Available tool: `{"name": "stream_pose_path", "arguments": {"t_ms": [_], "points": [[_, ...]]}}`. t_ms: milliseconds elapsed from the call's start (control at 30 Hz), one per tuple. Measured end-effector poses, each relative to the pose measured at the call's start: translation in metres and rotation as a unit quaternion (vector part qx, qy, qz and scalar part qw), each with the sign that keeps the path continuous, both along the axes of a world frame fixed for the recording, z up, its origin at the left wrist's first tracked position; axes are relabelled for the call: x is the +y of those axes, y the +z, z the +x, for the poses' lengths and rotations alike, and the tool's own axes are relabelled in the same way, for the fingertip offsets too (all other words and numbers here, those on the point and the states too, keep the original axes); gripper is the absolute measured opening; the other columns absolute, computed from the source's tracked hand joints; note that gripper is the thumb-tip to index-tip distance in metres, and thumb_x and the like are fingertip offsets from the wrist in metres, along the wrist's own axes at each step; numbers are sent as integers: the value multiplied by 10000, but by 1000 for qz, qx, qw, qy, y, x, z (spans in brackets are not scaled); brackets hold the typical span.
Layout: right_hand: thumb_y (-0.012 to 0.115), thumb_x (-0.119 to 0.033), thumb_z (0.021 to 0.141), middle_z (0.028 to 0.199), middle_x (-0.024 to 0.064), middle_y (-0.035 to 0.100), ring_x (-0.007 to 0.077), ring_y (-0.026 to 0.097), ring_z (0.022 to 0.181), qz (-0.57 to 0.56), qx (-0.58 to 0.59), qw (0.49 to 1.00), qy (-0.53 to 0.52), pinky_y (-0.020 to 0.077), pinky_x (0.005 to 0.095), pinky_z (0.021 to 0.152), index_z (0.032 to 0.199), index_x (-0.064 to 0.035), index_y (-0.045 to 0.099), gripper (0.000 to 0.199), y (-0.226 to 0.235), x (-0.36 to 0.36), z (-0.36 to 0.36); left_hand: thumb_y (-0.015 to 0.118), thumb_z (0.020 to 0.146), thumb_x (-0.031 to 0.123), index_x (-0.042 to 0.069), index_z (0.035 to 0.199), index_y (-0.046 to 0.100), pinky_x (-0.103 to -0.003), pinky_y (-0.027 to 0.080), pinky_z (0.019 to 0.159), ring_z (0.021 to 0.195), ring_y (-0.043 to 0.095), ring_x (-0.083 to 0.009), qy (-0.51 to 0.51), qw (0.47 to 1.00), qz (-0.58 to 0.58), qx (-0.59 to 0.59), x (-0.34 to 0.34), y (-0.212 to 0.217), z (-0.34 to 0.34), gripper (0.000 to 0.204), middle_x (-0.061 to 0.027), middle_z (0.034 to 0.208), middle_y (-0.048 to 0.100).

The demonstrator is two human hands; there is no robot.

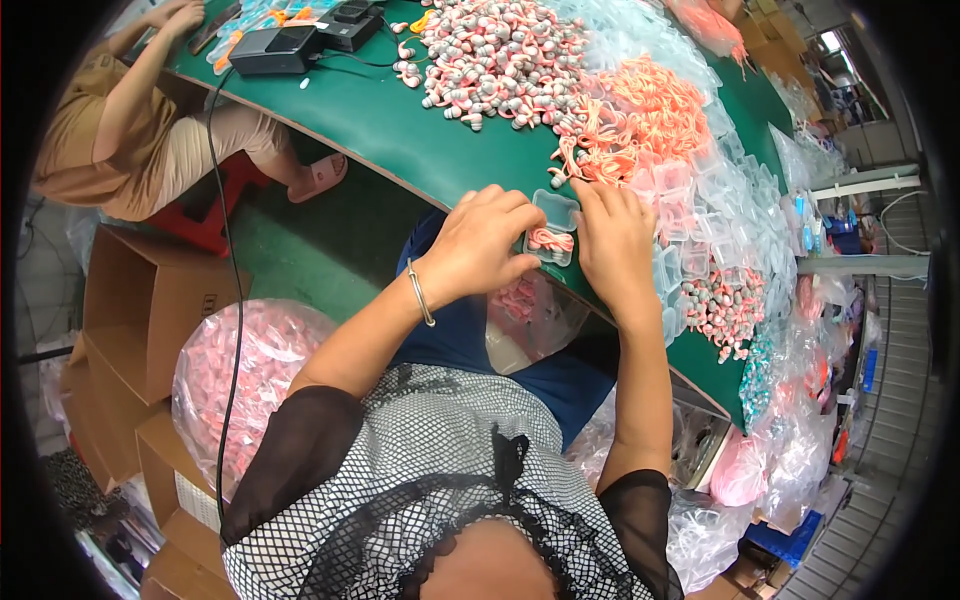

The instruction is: Packing small pink and white decorative balls and pink string into plastic boxes.

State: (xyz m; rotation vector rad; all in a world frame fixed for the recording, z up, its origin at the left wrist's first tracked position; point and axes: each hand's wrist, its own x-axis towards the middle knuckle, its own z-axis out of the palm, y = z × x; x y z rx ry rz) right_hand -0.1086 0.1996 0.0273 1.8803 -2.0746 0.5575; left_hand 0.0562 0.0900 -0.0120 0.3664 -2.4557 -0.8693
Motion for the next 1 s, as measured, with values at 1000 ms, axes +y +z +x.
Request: {"name": "stream_pose_path", "arguments": {"t_ms": [1000], "points": [[725, -130, 775, 941, 87, 617, 280, 580, 937, -22, -67, 996, 58, 412, 430, 865, 1062, -65, 655, 303, -5, 27, 19, 724, 805, 260, 98, 1048, 665, -349, 421, 726, 856, 597, -232, -37, 982, -166, 82, -12, -12, -7, 298, -50, 985, 609]]}}
